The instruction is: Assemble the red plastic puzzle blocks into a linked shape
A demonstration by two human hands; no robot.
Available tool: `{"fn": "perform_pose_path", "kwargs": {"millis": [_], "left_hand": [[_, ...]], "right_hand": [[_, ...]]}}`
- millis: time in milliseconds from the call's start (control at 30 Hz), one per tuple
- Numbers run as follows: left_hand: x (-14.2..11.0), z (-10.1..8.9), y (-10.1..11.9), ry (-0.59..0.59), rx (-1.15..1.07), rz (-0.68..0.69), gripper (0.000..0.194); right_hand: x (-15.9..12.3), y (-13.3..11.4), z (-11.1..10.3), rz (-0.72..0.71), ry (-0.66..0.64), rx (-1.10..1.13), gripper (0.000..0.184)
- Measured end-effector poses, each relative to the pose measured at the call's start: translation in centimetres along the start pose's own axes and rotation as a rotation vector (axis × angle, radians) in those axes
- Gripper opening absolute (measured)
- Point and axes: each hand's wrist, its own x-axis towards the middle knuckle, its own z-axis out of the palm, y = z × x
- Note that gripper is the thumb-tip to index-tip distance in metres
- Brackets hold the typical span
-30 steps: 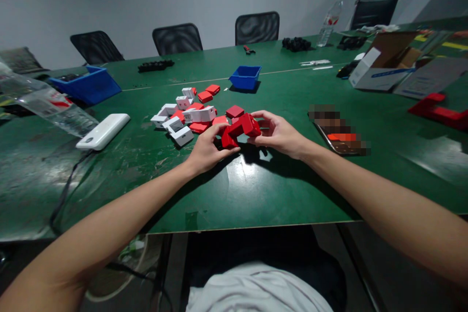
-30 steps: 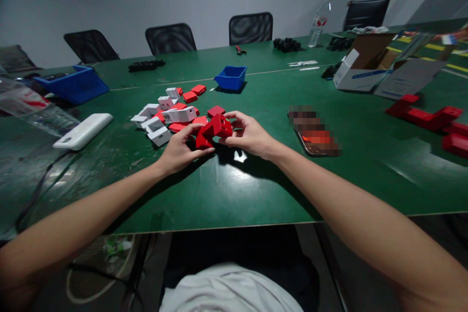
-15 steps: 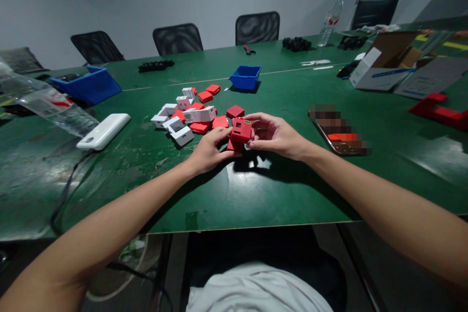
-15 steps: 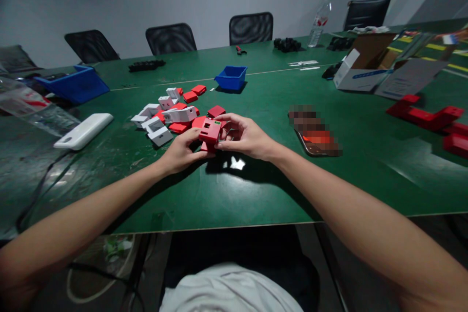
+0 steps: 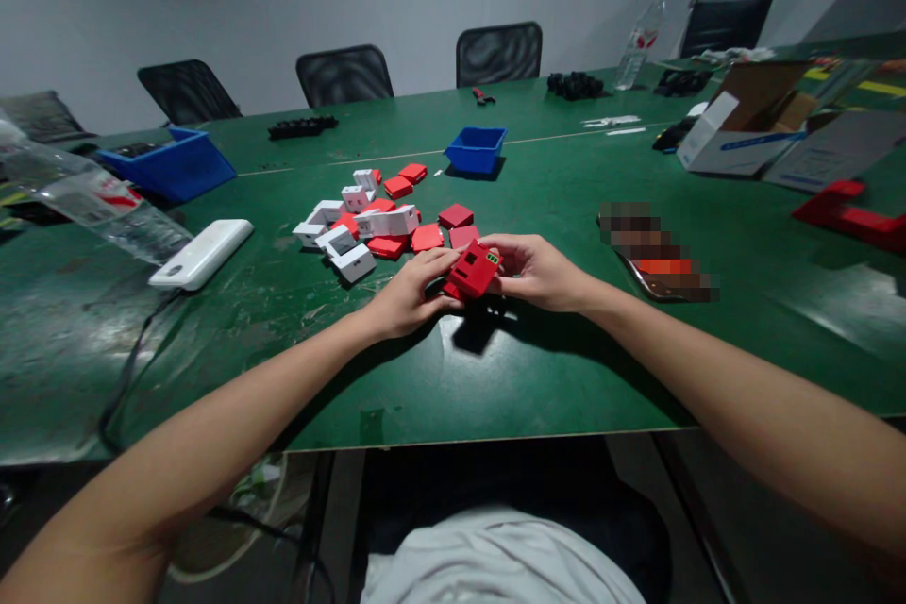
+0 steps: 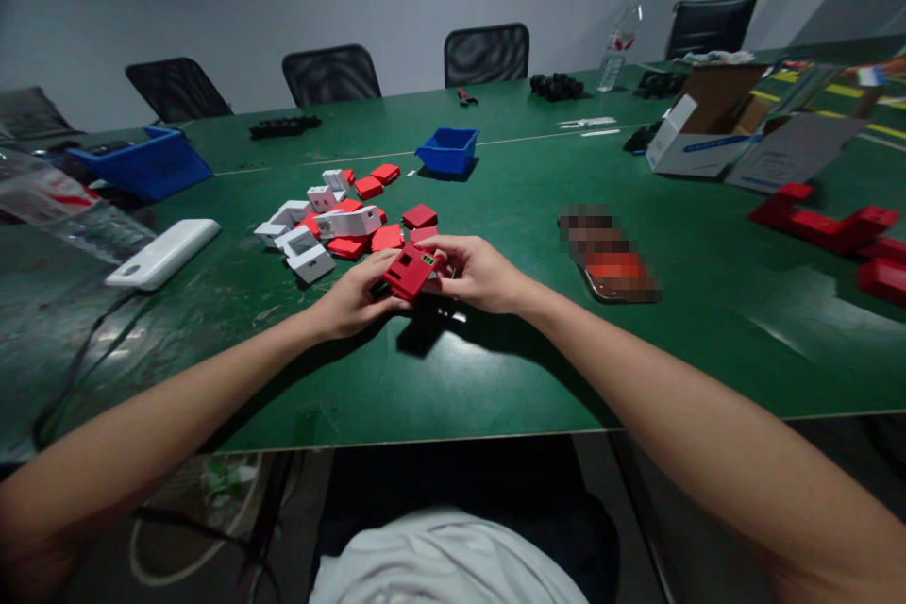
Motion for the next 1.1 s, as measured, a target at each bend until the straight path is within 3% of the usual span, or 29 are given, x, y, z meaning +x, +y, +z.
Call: {"fn": "perform_pose_path", "kwargs": {"millis": [400, 567, 900, 1100], "left_hand": [[0.1, 0.0, 1.4, -0.067, 0.073, -0.021, 0.053], [0.1, 0.1, 1.4, -0.044, 0.066, -0.046, 0.041], [0.0, 0.2, 0.7, -0.001, 0.123, -0.085, 0.032], [0.0, 0.2, 0.7, 0.018, 0.128, -0.128, 0.035]], "right_hand": [[-0.3, -0.8, 0.2, 0.106, 0.073, -0.017, 0.051], [-0.3, -1.2, 0.3, 0.102, 0.058, -0.024, 0.052], [-0.2, -0.9, -0.2, 0.073, 0.043, -0.052, 0.042], [-0.2, -0.6, -0.1, 0.04, -0.001, -0.06, 0.031]]}}
